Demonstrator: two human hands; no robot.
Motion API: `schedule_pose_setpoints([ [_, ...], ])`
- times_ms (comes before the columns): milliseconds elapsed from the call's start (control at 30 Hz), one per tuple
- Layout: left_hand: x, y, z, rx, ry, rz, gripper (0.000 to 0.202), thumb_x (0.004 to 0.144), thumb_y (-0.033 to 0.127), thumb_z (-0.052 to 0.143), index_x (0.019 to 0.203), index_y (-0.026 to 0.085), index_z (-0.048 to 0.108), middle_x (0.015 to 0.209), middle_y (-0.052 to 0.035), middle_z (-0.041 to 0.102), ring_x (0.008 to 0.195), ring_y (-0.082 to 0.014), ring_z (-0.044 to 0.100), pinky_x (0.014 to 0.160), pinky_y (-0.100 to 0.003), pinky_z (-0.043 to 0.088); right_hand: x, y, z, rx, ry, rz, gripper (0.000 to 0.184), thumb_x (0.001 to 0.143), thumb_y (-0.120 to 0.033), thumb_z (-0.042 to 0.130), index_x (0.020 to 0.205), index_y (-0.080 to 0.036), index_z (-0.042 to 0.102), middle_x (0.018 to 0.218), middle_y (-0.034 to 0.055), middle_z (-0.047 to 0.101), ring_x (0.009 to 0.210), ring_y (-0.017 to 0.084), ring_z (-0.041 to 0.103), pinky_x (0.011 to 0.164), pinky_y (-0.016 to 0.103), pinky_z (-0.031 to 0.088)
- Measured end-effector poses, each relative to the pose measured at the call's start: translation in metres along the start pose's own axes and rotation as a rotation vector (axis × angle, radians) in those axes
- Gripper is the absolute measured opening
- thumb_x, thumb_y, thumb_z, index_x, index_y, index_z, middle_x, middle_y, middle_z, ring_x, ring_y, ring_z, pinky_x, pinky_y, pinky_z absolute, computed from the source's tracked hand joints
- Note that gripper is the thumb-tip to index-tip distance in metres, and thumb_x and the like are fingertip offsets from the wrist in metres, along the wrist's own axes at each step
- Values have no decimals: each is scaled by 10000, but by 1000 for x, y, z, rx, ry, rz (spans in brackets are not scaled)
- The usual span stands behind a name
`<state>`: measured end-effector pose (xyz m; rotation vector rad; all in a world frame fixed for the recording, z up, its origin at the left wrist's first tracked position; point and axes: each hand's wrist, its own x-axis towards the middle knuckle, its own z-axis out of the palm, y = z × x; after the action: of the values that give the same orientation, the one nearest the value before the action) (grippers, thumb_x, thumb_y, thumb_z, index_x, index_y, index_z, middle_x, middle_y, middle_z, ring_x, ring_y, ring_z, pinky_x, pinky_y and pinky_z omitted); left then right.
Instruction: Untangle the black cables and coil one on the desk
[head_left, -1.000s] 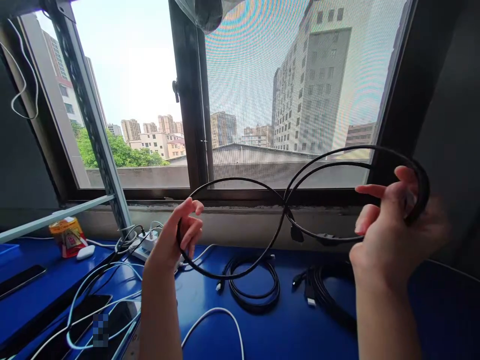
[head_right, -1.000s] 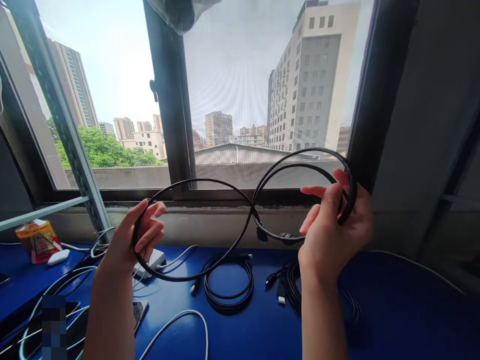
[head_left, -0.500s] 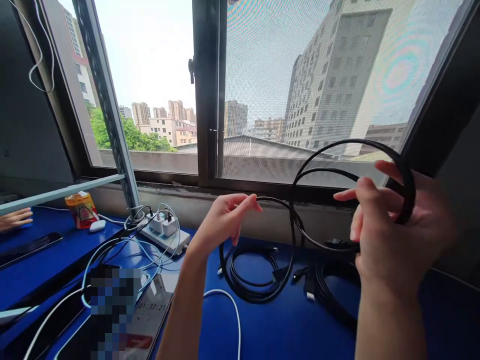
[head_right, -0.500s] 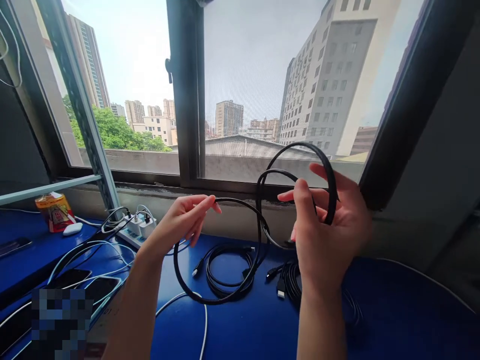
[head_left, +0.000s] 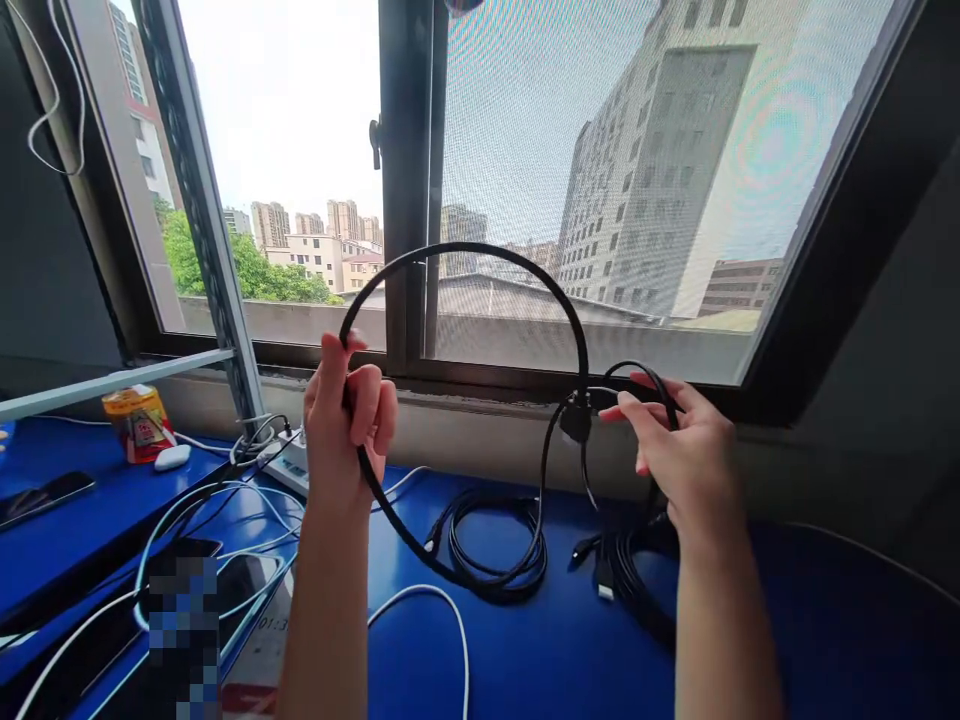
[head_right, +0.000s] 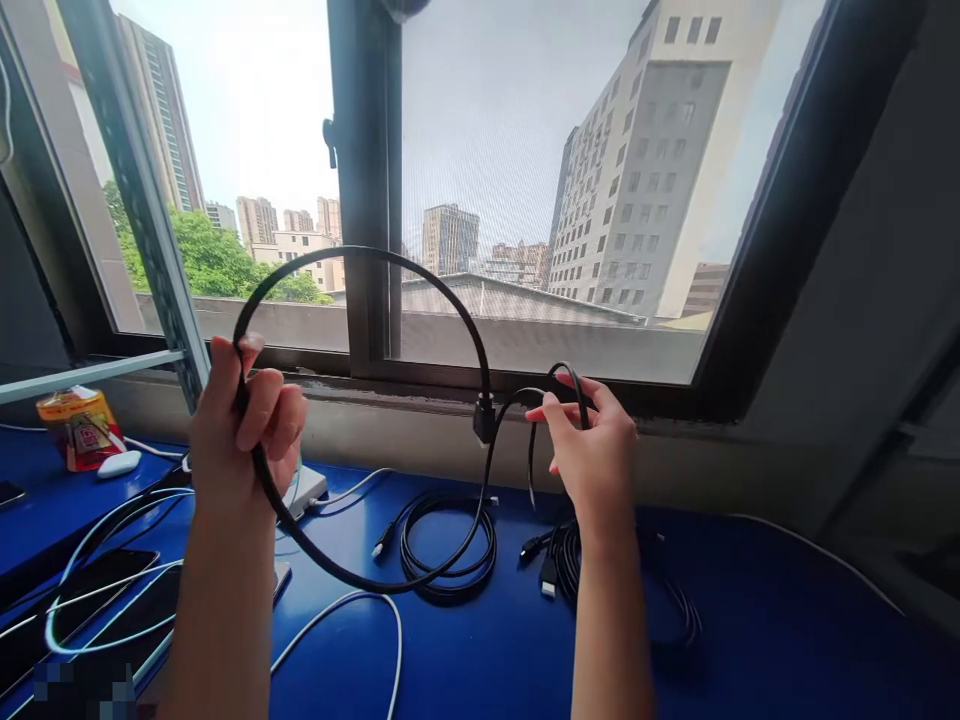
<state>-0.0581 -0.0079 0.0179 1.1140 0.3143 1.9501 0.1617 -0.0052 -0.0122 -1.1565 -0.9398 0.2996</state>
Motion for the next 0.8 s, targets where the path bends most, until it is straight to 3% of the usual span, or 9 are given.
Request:
schedule_pose_setpoints([
  [100,3,5,-4,-19,68,2,434,986,303,305,623,199,520,271,76,266,231,-52,188,307,-217,68,5,4,0,1,9,39,522,574,-575,649,878,-155,584,697,49,686,330,84,472,304,192,291],
  [233,6,0,-10,45,141,72,343,958,330,421,666,197,544,283,90,262,253,-40,140,323,-222,53,7,-2,-8,29,74,43,513,607,-632,559,845,-179,523,894,96,675,455,135,592,272,180,246],
  [333,8,-6,-11,6,228,77,320,947,357,442,671,205,500,301,94,257,276,-45,139,331,-219,79,5,-15,-15,135,180,81,387,649,-537,556,821,-211,438,850,57,648,475,133,594,288,185,279],
  [467,9,-10,-11,-56,253,-1,357,979,367,330,679,210,443,318,91,249,283,-58,140,334,-215,94,3,-32,-23,447,264,263,277,659,-364,613,699,-218,381,706,-18,581,453,80,534,298,160,267],
  [533,9,-11,-11,-50,215,-6,339,967,393,361,689,213,434,329,95,250,288,-57,142,335,-210,107,3,-35,-25,561,196,306,407,623,-394,673,617,-210,310,617,-42,503,374,39,402,268,153,144],
  [633,9,-12,-12,-39,158,-21,336,932,441,426,684,214,420,346,99,253,291,-54,154,328,-201,126,4,-33,-26,520,27,270,541,526,-529,730,573,-217,291,556,-53,445,324,19,183,281,182,-8],
  [800,11,-13,-11,-98,156,-89,389,950,443,368,651,202,434,347,89,233,281,-52,149,309,-182,147,3,-26,-27,342,-113,155,526,503,-727,634,590,-225,504,591,13,549,320,44,212,272,199,7],
])
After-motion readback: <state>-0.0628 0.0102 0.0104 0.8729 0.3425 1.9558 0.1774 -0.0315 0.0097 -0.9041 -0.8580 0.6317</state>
